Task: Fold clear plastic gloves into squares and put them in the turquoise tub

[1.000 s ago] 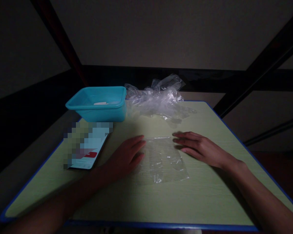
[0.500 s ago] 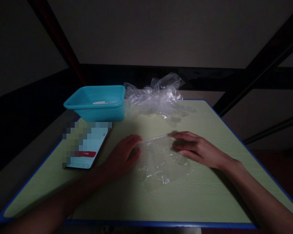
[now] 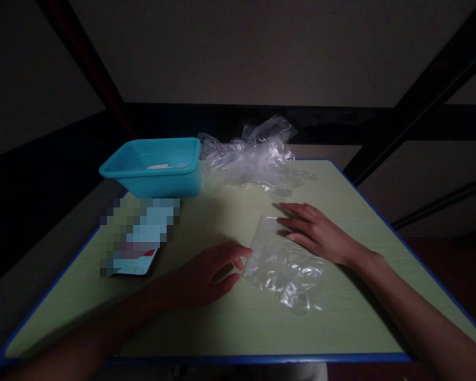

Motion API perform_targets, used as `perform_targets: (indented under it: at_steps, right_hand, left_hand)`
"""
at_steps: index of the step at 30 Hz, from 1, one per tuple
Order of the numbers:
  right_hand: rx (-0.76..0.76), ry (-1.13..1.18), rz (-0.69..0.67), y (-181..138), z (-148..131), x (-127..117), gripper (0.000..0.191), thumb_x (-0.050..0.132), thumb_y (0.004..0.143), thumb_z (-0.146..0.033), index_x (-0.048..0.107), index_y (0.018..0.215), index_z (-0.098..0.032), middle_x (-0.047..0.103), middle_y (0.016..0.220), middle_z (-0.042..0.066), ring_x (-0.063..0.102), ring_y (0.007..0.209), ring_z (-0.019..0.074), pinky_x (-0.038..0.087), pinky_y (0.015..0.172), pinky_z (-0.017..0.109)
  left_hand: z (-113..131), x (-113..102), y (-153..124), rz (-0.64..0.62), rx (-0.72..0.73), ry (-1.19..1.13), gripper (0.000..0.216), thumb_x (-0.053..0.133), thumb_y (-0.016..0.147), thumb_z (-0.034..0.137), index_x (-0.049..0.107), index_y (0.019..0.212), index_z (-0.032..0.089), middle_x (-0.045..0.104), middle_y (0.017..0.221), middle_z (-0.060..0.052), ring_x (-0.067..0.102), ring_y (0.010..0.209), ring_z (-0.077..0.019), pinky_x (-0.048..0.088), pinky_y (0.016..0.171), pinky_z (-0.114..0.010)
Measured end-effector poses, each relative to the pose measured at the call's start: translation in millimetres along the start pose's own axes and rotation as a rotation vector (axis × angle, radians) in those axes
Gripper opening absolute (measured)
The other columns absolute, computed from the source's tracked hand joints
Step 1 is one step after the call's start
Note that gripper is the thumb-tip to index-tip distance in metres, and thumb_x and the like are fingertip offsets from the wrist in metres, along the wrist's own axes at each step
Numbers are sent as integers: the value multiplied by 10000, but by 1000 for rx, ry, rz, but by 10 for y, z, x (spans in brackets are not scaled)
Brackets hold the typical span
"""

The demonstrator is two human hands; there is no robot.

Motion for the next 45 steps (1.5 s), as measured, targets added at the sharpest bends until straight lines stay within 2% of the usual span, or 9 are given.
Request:
perform_targets:
  at_steps: [5,10,18,26,29,33,37,41,45]
  right_hand:
    - [12,-17,-10,0,9,27,421,370,928,-411,590,1152,-132,441,1360,184,428,1221,303,349,969,548]
    - [30,-17,-18,-1,12,36,419,366,929,-412,587,1156,-138,438,1365,179,419,1230,302,336,976,554]
    - [11,9,-11,51,-27,61,476,317,933,-450,578,1169,-128,451,1352,186,425,1223,304,343,968,556]
    - [-25,-15,-65,127,-158,149,501,325,919,-485,513,1266,-178,372,1426,164,350,1292,308,304,998,570]
    - [-23,-14,-85,118,-177,158,503,339,918,-482,442,1323,-204,330,1455,136,315,1320,292,259,1021,593]
    - [-40,23,-64,100,-212,98,470,343,942,-402,377,1364,-199,354,1448,109,317,1327,244,239,1057,553]
    - [-60,40,-47,85,-244,46,437,357,947,-311,369,1367,-190,404,1419,104,352,1310,218,249,1066,527]
    - [-46,10,-27,62,-214,6,408,369,942,-303,432,1323,-174,454,1383,112,404,1275,235,282,1047,534]
    - [-45,-35,-3,36,-199,-27,392,377,940,-317,468,1291,-166,480,1361,117,439,1245,242,315,1026,531]
  left_hand:
    - [63,-16,8,-8,52,73,269,432,821,121,495,1075,183,601,994,-64,544,923,-169,462,817,-314]
    - [110,29,20,-46,112,88,278,439,801,96,498,1057,188,632,995,-47,528,918,-170,432,842,-323]
    - [144,76,10,-95,119,92,229,441,815,134,527,1019,192,637,984,-54,538,904,-172,425,840,-321]
    - [346,174,-22,-158,192,45,288,454,801,134,534,1075,176,629,903,-65,555,853,-172,455,805,-320]
    - [412,197,-51,-143,255,68,359,456,808,129,475,1165,167,637,1016,-89,566,966,-187,446,879,-353]
    - [266,195,-40,-83,192,242,415,431,856,149,390,1269,144,516,1293,-142,430,1238,-217,355,1025,-411]
    - [56,264,-28,-154,80,399,458,416,887,220,352,1324,100,353,1420,-194,282,1343,-262,285,1064,-496]
    - [-8,307,-30,-213,39,439,431,406,896,244,396,1302,101,365,1417,-184,275,1346,-258,271,1068,-508]
    - [-55,294,-27,-203,5,473,411,411,899,244,424,1290,119,390,1410,-153,298,1336,-245,268,1076,-489]
Point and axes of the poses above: each hand's wrist, its own y-axis towards the middle knuckle, its own x-axis out of the palm, z = x × y, the point moved 10 cm from there along y, towards the middle knuckle
